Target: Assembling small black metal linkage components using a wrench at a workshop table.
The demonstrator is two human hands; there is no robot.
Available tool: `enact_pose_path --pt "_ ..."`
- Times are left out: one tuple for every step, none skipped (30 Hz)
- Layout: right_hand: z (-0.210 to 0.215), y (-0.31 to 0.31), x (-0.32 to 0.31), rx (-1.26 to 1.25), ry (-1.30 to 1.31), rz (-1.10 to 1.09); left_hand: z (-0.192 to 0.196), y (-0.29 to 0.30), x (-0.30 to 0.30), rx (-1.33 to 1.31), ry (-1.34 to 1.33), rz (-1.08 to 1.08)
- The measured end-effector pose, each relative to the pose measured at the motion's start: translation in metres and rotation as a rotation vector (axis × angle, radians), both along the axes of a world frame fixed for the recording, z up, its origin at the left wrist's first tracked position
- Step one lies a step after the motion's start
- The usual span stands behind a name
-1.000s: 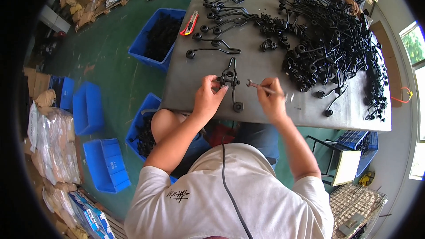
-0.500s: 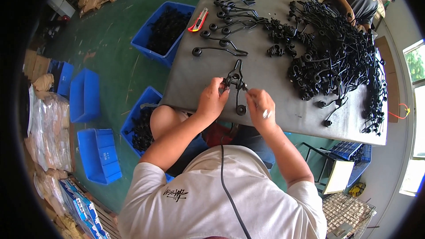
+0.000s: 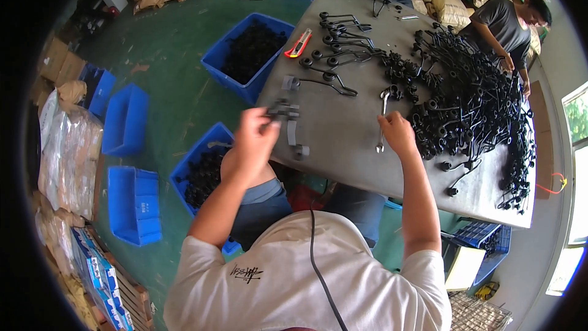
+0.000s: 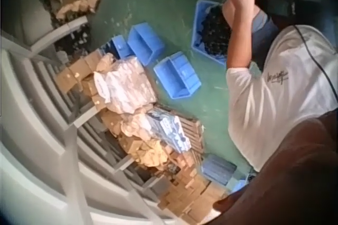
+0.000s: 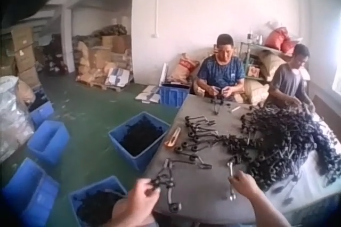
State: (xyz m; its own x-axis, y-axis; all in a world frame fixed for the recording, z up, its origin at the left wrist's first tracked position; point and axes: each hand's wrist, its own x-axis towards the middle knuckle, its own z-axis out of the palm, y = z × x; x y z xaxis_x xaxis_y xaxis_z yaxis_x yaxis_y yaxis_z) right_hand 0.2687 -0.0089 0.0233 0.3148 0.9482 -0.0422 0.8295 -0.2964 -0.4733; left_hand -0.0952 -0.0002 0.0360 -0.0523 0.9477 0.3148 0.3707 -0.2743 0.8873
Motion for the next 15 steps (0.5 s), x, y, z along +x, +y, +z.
enact_pose_path --pt "0.001 0.004 -0.005 0.005 0.006 -0.003 0.01 -0.004 -0.031 -0.047 0.01 0.095" --pt "0.007 0.007 -0.013 0.143 -0.061 -0.036 0.01 -0.006 -0.057 0.022 -0.057 0.151" --pt "0.012 0.011 -0.021 0.279 -0.128 -0.073 0.002 -0.005 -0.084 0.039 -0.083 0.238" --pt "0.014 0.022 -0.033 0.341 -0.08 0.027 -0.003 -0.01 -0.112 0.002 -0.113 0.328" --pt "0.018 0.034 -0.049 0.357 -0.054 0.164 -0.008 -0.017 -0.143 -0.034 -0.141 0.424" --pt "0.018 0.046 -0.064 0.356 0.031 0.248 -0.019 -0.025 -0.173 -0.114 -0.088 0.515" --pt "0.013 0.063 -0.076 0.324 0.079 0.276 -0.035 -0.032 -0.201 -0.191 -0.035 0.607" --pt "0.004 0.077 -0.089 0.307 0.041 0.272 -0.063 -0.043 -0.231 -0.18 -0.025 0.611" --pt "-0.004 0.091 -0.102 0.292 0.004 0.278 -0.095 -0.059 -0.263 -0.226 0.398 0.675" --pt "-0.01 0.1 -0.108 0.303 0.013 0.287 -0.11 -0.063 -0.281 -0.275 0.817 0.719" --pt "-0.018 0.105 -0.101 0.233 -0.006 0.241 -0.096 -0.06 -0.256 -0.371 0.701 0.678" --pt "-0.019 0.111 -0.105 0.171 -0.011 0.222 -0.09 -0.06 -0.247 -0.27 0.674 0.645" --pt "-0.018 0.111 -0.11 0.176 -0.007 0.231 -0.086 -0.059 -0.239 -0.173 0.644 0.61" --pt "-0.015 0.105 -0.113 0.203 -0.011 0.23 -0.066 -0.053 -0.215 -0.14 0.551 0.574" --pt "-0.009 0.096 -0.118 0.228 -0.014 0.233 -0.044 -0.047 -0.192 -0.046 0.522 0.546"
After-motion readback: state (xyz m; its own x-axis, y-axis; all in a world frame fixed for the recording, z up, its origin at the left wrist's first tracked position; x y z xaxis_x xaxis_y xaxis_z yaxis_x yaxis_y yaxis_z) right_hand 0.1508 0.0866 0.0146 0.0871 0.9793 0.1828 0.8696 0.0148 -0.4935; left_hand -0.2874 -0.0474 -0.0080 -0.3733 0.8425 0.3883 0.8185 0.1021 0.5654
